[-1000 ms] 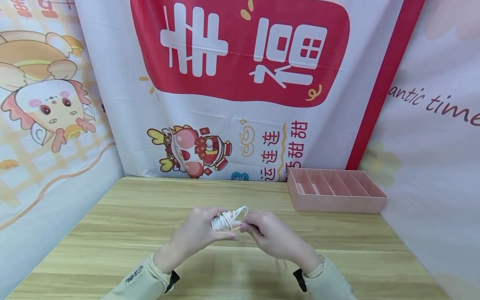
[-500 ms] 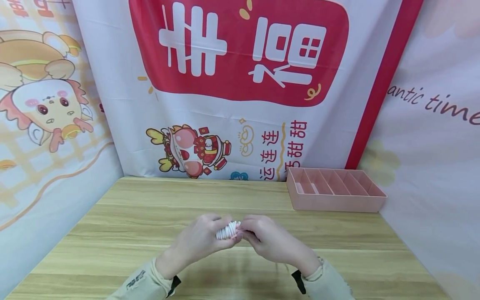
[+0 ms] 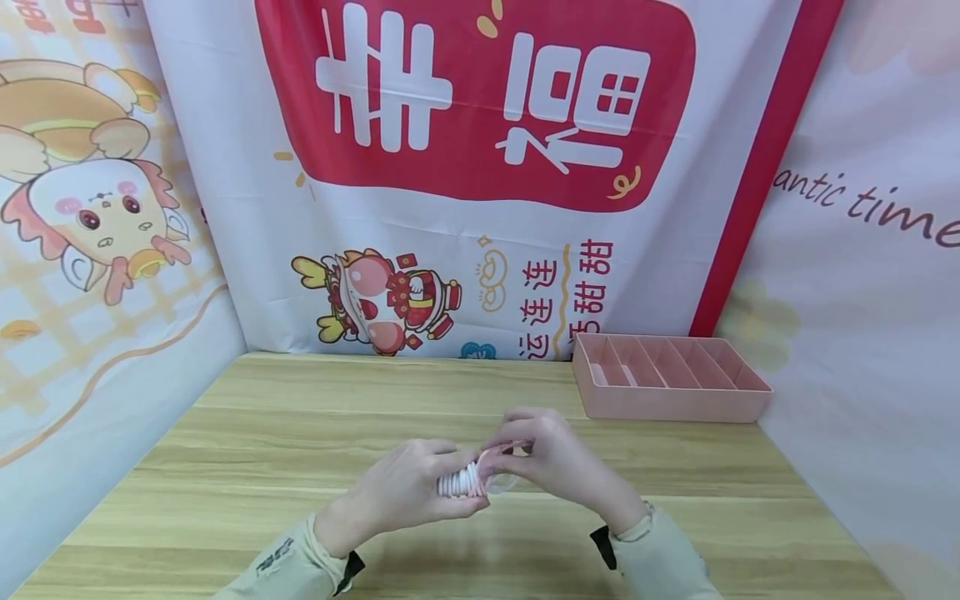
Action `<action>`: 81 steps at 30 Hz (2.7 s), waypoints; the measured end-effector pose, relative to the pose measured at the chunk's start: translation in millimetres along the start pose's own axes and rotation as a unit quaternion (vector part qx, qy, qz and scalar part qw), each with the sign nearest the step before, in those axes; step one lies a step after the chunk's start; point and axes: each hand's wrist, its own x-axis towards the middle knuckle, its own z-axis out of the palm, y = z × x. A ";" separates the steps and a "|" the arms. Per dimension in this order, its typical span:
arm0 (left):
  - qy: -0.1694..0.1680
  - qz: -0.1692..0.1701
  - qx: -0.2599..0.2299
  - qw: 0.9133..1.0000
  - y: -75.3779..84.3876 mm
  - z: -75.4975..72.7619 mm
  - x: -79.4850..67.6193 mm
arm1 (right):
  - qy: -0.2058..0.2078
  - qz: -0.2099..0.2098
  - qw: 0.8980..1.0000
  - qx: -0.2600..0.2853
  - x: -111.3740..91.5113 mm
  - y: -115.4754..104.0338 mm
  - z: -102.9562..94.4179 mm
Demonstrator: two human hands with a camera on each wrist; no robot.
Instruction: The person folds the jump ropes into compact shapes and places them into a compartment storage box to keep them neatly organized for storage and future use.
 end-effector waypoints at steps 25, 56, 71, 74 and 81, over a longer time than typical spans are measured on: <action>0.135 0.044 -0.113 0.983 7.6 -7.9 9.1 | -0.040 0.114 0.987 0.110 -13.2 33.3 -8.1; 0.128 -0.184 -0.105 0.969 -4.7 -20.6 7.4 | -0.180 0.137 0.969 0.102 -8.0 17.9 1.5; 0.031 -0.160 -0.065 0.985 -3.2 -13.3 4.2 | -0.174 0.102 0.979 0.039 -6.7 8.8 5.5; 0.017 -0.155 -0.041 0.987 -0.9 -10.7 2.9 | -0.165 0.075 0.983 0.015 -5.8 6.7 7.6; 0.004 -0.135 -0.013 0.991 2.7 -5.2 0.6 | -0.133 0.060 0.989 0.005 -4.6 3.4 12.1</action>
